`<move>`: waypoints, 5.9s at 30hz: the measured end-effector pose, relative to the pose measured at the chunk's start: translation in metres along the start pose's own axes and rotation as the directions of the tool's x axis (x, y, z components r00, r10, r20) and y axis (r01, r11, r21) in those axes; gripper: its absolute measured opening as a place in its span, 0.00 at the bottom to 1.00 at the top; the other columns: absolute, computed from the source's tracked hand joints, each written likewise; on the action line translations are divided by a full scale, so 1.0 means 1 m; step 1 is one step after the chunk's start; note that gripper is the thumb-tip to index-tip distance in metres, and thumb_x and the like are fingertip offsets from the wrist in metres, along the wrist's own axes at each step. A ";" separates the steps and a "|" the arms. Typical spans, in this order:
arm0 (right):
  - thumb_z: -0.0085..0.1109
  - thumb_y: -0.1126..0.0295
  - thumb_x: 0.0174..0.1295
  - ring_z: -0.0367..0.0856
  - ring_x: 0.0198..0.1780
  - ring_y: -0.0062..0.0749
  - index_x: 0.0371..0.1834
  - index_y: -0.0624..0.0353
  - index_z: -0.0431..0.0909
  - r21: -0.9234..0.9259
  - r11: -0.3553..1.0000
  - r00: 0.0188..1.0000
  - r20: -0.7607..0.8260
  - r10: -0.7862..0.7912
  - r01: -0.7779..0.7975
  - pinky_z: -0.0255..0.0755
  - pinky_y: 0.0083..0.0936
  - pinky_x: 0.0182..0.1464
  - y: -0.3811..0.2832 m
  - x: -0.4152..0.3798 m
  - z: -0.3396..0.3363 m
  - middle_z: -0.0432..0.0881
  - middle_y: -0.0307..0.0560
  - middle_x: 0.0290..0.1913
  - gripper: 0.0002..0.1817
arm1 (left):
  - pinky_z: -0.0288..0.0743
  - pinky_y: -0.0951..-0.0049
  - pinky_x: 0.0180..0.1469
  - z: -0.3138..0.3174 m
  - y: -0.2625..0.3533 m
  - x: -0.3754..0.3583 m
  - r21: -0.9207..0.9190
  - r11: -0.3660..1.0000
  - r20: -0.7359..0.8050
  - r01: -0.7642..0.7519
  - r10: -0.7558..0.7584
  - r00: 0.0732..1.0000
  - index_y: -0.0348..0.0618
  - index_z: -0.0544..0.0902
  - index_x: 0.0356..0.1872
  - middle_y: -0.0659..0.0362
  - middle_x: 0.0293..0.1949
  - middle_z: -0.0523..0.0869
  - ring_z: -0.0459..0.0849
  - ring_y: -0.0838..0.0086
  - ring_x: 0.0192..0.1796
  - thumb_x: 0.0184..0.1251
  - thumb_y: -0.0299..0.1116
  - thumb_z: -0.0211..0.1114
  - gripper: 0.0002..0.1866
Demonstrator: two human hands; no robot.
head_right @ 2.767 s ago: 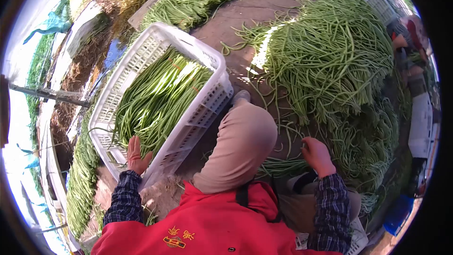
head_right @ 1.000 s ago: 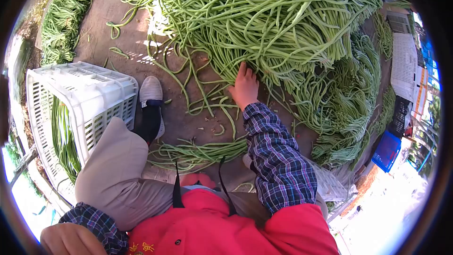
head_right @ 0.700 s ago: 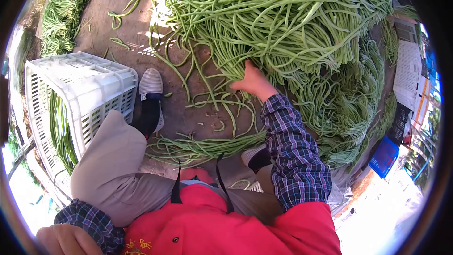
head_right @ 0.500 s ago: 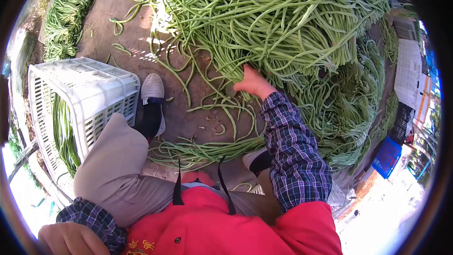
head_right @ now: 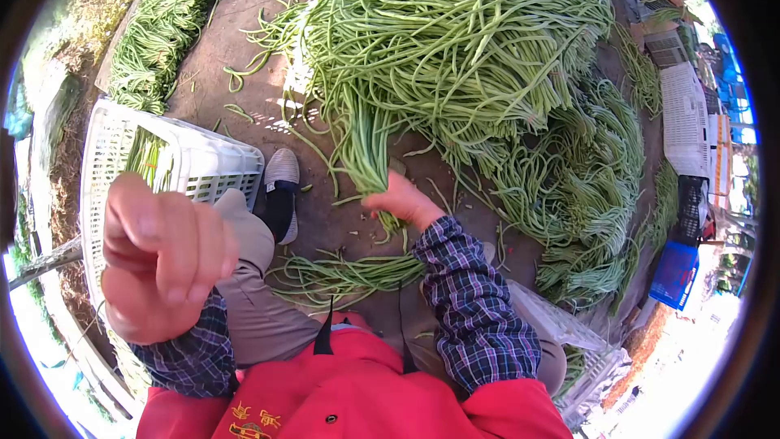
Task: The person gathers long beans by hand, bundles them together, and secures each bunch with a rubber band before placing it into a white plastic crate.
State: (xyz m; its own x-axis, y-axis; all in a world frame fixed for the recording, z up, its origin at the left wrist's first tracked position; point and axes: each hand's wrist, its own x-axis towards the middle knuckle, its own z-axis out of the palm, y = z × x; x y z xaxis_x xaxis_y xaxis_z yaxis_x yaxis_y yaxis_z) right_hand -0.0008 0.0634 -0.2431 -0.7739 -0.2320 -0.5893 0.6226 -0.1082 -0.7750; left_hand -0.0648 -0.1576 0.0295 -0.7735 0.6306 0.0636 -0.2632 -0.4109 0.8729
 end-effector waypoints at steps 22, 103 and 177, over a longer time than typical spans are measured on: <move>0.64 0.60 0.52 0.78 0.41 0.25 0.58 0.66 0.65 -0.314 0.943 0.987 -0.070 -0.143 0.114 0.73 0.22 0.44 -0.126 -0.315 0.075 0.78 0.45 0.41 0.33 | 0.70 0.61 0.52 0.083 -0.097 -0.015 0.459 0.581 0.837 -0.672 -0.027 0.547 0.43 0.65 0.61 0.50 0.47 0.76 0.75 0.56 0.51 0.35 0.38 0.77 0.45; 0.52 0.73 0.57 0.77 0.39 0.57 0.51 0.66 0.66 -0.860 0.439 0.284 -0.366 -0.886 0.259 0.72 0.43 0.39 -0.202 -0.227 0.033 0.76 0.62 0.41 0.18 | 0.76 0.73 0.50 0.098 -0.101 0.065 0.078 0.992 0.151 0.099 -0.110 0.982 0.43 0.70 0.55 0.60 0.48 0.80 0.80 0.75 0.48 0.51 0.16 0.67 0.28; 0.37 0.59 0.72 0.70 0.41 0.25 0.71 0.53 0.53 -0.330 0.289 -0.002 -0.662 -0.750 0.899 0.73 0.25 0.42 -0.181 -0.251 0.007 0.71 0.50 0.48 0.26 | 0.67 0.61 0.61 0.081 -0.119 0.056 0.171 0.934 0.327 0.313 -0.353 0.877 0.37 0.66 0.61 0.51 0.53 0.77 0.76 0.62 0.56 0.51 0.29 0.69 0.34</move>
State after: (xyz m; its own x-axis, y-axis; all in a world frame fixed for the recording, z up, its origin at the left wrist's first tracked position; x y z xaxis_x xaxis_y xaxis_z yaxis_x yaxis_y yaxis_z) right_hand 0.0813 0.1340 0.0469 -0.5416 0.7214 0.4315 -0.5540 0.0797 -0.8287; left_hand -0.0300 -0.0201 -0.0317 -0.3969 0.9130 -0.0943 -0.3891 -0.0743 0.9182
